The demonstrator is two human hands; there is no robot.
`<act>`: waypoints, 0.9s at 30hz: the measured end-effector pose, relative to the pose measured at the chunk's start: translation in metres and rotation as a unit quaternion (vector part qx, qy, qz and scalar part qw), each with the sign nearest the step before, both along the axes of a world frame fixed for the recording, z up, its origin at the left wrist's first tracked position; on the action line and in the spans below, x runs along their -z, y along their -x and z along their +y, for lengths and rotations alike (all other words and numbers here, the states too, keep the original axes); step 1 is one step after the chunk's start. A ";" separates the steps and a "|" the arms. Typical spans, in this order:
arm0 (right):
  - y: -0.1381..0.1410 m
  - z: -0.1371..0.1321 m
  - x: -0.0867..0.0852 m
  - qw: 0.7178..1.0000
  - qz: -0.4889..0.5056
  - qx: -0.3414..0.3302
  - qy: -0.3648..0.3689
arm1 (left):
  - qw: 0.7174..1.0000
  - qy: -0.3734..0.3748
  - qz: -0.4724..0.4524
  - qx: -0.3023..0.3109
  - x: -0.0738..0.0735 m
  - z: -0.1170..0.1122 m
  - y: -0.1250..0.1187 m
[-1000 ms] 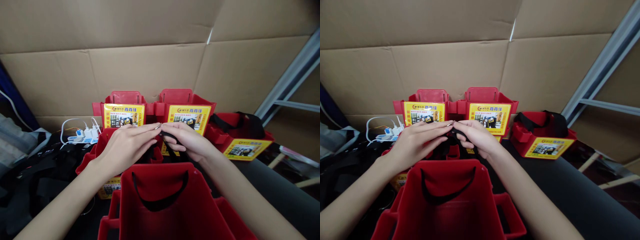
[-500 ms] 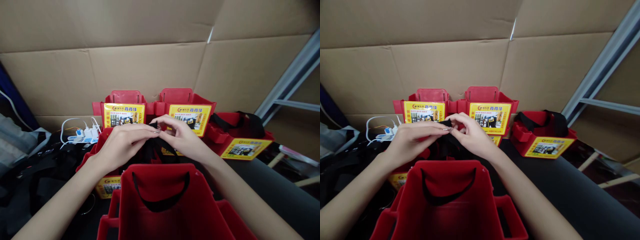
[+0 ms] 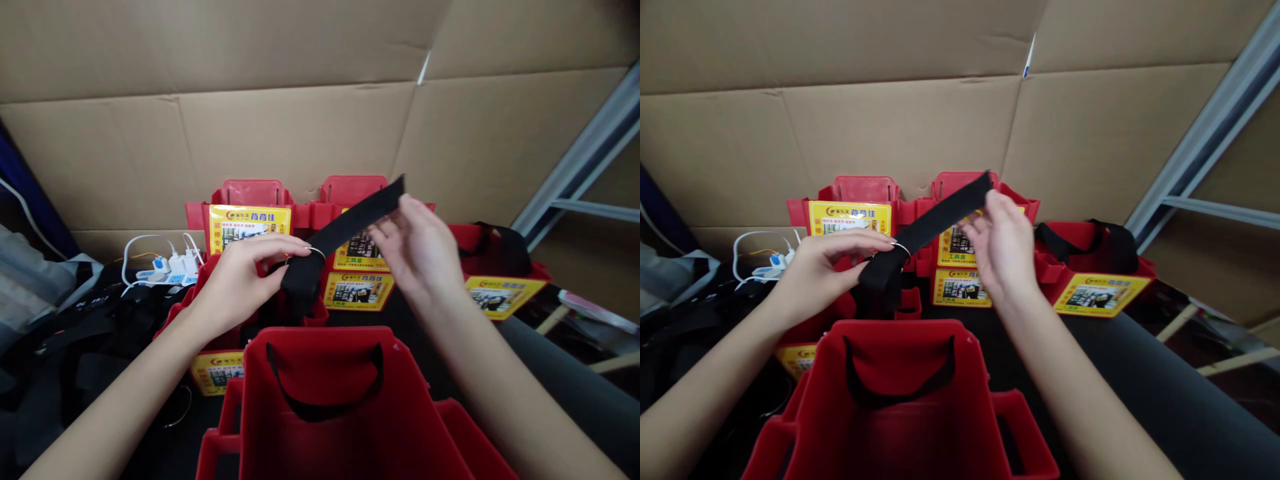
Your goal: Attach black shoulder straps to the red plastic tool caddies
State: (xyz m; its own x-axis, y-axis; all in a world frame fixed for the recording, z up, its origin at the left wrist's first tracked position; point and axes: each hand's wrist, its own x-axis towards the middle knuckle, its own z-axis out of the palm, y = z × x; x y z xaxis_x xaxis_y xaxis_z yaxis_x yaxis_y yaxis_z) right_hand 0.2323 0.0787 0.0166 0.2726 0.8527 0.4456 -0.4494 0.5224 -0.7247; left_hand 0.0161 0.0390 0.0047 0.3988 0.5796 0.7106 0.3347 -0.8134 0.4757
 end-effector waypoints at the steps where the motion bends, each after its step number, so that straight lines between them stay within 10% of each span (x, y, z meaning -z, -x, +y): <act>1: -0.008 0.003 -0.004 0.998 0.044 0.037 -0.006 | 1.000 0.020 -0.003 -0.004 0.001 0.001 0.000; 6: -0.031 -0.001 -0.020 0.984 0.106 0.130 -0.063 | 0.992 0.122 -0.032 -0.016 0.002 0.003 -0.001; 11: 0.002 -0.025 -0.010 0.977 -0.173 0.066 -0.102 | 0.978 0.192 -0.084 0.005 0.000 0.000 -0.005; 17: 0.024 -0.026 0.006 0.850 -0.509 -0.136 -0.008 | 0.978 0.193 -0.058 0.046 -0.002 0.001 -0.003; 27: 0.008 -0.020 0.000 0.915 -0.381 -0.122 0.046 | 0.962 0.262 0.031 0.068 -0.007 0.009 0.010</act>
State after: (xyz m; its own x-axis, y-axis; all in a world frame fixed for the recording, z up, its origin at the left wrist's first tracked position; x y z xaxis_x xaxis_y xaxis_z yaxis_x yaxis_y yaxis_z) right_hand 0.2242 0.0584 0.0169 -0.2918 0.8902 0.3499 0.1100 0.3946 -0.9122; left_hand 0.0062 0.0481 0.0121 0.5288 0.7908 0.3081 0.2830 -0.5066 0.8144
